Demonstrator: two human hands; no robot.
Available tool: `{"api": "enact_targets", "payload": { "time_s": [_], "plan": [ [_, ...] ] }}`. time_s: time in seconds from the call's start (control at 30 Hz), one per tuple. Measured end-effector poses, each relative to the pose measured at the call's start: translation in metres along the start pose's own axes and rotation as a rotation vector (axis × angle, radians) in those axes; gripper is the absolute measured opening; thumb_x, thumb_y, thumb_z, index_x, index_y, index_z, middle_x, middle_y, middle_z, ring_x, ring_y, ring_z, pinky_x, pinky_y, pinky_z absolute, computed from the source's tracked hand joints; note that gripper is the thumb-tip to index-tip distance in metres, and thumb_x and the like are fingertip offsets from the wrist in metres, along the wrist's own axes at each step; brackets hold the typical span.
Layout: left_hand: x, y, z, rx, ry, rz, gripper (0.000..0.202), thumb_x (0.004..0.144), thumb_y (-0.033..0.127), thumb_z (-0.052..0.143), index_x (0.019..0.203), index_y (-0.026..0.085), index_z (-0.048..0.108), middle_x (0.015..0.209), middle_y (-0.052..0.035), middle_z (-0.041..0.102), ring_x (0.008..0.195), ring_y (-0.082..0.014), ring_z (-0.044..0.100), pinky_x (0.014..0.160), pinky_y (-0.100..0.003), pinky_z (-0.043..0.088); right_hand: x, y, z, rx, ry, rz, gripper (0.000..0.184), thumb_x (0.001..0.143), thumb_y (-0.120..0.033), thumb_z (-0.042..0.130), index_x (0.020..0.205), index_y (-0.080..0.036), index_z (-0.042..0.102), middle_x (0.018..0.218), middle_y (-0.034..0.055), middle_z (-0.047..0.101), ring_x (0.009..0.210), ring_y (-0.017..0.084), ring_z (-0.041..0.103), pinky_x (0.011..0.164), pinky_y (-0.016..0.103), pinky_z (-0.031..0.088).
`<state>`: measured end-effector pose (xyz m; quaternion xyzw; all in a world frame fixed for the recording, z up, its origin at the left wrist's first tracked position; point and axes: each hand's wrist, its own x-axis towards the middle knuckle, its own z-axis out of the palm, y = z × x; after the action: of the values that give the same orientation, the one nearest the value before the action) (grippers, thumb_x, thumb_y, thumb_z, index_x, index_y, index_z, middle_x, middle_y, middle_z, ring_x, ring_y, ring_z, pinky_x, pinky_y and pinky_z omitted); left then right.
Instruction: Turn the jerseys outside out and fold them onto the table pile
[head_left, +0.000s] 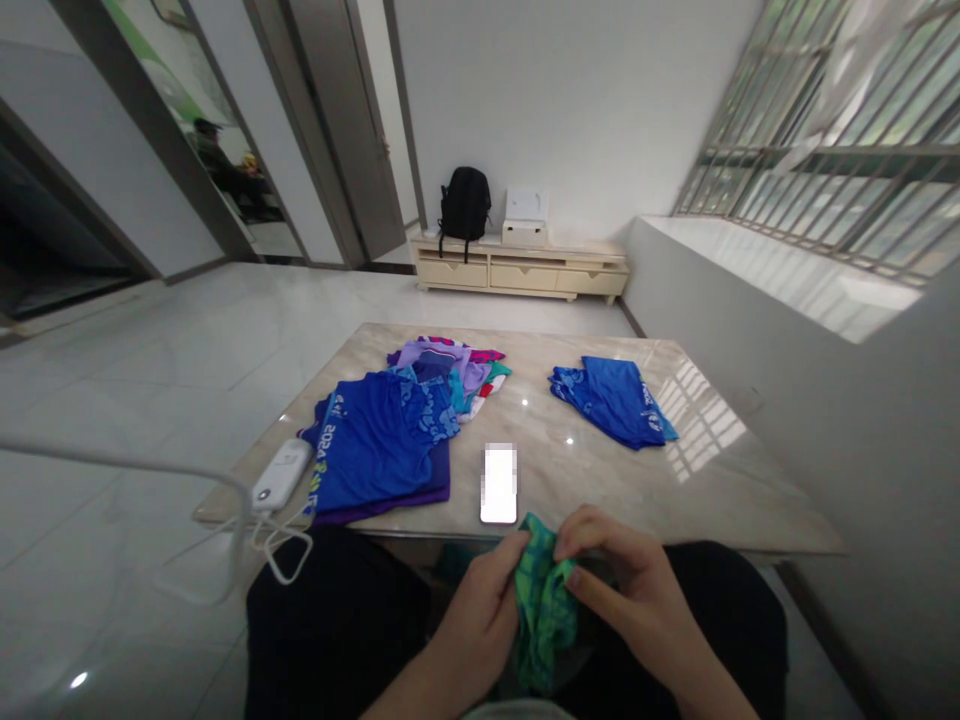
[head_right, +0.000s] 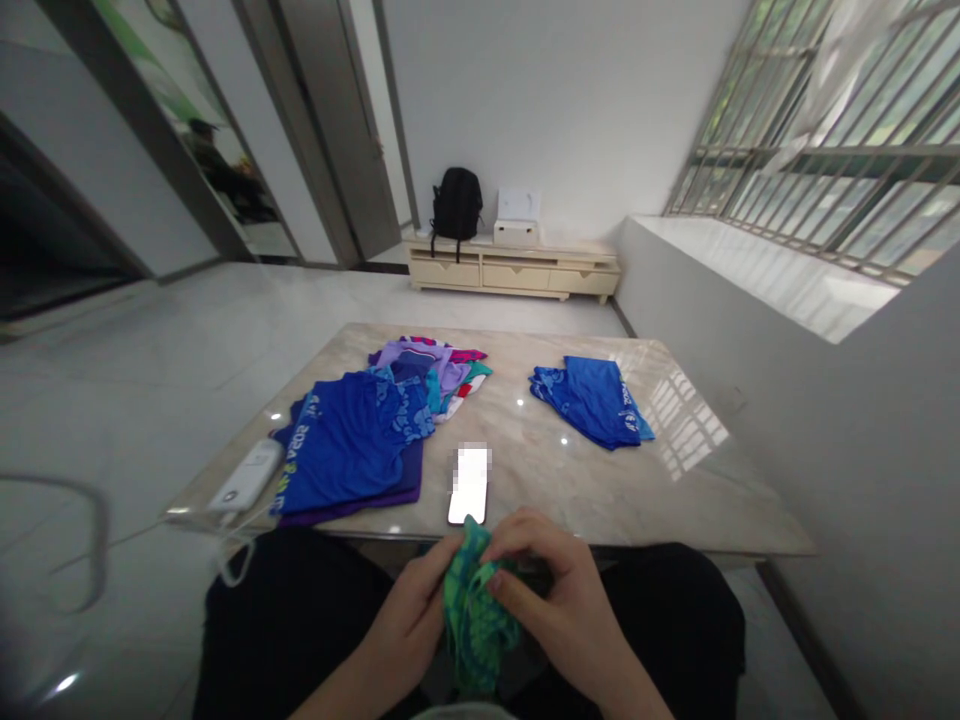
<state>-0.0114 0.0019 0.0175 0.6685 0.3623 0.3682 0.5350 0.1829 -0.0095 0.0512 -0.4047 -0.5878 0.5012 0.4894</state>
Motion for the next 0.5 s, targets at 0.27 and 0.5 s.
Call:
{"api": "enact_targets", "payload": {
  "time_s": [0.27,0.5],
  "plan": [
    [-0.007,-0.001,0.003,-0.396,0.012,-0.168,0.044,0.105,0.049,0.043,0.140,0.025,0.057,0.135,-0.0078,0.064,0.123,-0.0238,0.058,0.110,-0.036,0.041,0.008,0.022,0.004,0.170,-0.012,0.118,0.007,0.092,-0.032,0.074,0.094,-0.025,0.075,0.127,0.0091,0.067,0.112,0.025,0.066,0.095,0.038,0.052],
    [-0.008,-0.010,0.011,-0.482,0.054,-0.150,0.046,0.099,0.044,0.062,0.141,0.028,0.055,0.129,-0.0060,0.068,0.116,-0.0232,0.063,0.100,-0.033,0.047,0.002,0.031,0.009,0.261,0.010,0.115,0.005,0.090,-0.029,0.076,0.094,-0.026,0.077,0.126,0.0079,0.068,0.108,0.023,0.068,0.091,0.034,0.054]
  ]
}}
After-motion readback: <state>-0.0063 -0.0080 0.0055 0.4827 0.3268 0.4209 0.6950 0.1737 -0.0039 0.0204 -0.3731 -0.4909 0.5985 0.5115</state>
